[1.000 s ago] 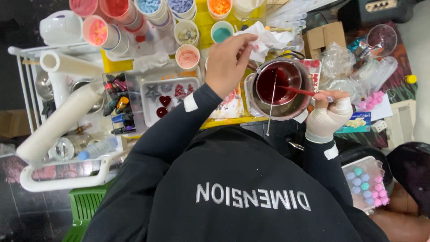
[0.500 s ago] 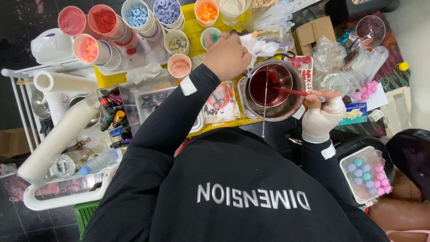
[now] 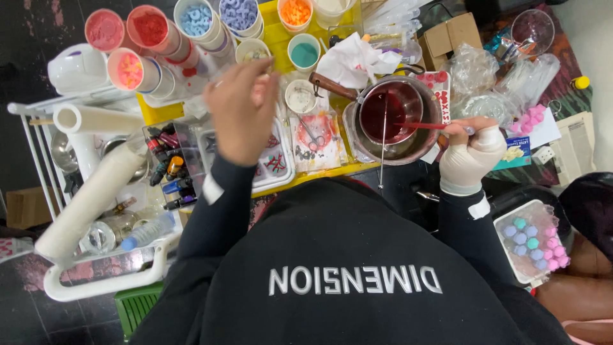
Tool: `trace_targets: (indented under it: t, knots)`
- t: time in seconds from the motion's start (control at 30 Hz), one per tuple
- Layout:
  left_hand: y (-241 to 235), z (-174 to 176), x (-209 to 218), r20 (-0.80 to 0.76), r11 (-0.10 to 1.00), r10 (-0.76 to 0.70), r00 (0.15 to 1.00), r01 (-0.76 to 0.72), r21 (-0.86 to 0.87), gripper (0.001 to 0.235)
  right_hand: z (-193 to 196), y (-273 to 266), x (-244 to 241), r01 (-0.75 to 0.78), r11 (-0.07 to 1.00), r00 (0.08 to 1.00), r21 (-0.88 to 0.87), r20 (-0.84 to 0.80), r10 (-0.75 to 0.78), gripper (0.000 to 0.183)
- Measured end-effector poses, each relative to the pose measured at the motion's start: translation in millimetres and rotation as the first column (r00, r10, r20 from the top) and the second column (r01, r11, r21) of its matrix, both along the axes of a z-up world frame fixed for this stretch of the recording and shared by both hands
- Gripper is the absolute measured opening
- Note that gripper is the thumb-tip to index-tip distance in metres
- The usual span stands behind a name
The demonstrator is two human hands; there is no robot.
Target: The person dips shaped candles, including a heart and a star, one at a time into a pot of melted red wax using a red rod, then places the coated candles onto a white tray with other finished shapes. They occasionally wipe their hands with a tissue between dips.
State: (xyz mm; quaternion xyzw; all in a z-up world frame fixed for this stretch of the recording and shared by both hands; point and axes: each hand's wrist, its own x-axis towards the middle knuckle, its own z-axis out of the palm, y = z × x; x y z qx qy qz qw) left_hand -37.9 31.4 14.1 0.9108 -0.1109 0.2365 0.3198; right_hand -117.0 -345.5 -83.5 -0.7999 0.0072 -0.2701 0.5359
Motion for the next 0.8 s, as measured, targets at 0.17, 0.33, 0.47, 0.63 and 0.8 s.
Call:
trace_targets:
  t: [0.17,0.33,0.47,0.63,0.8]
  knots:
    - [53.3,-18.0,-54.9,-0.273,0.987,0.138,0.952,-0.11,0.116,0.011,3.2,-3.1,8.7,-0.038,0.999,0.999,-0.039,-0.007,0.038,0.025]
    - [83.1,-58.1,-94.9,-0.306,0.977,0.171,0.937,-0.121,0.177,0.022,-4.9,-1.4,6.9,-0.084,0.995,0.996,-0.053,-0.029,0.082,0.025]
    - [79.3,-95.3,-100.1,-0.386,0.933,0.302,0.872,-0.186,0.309,0.025,-5.3,-2.2,9.0,-0.138,0.99,0.99,-0.017,-0.031,0.137,0.024]
    - [85.2,-148.9,-89.8,-0.466,0.851,0.504,0.727,-0.325,0.412,0.008,-7.7,-7.6,14.3,-0.175,0.984,0.984,-0.017,-0.028,0.174,0.021]
    - [107.2,-175.4,-79.2,-0.364,0.826,0.498,0.787,-0.304,0.475,0.014,-17.9,-15.4,15.3,-0.193,0.981,0.981,0.014,0.028,0.192,0.025]
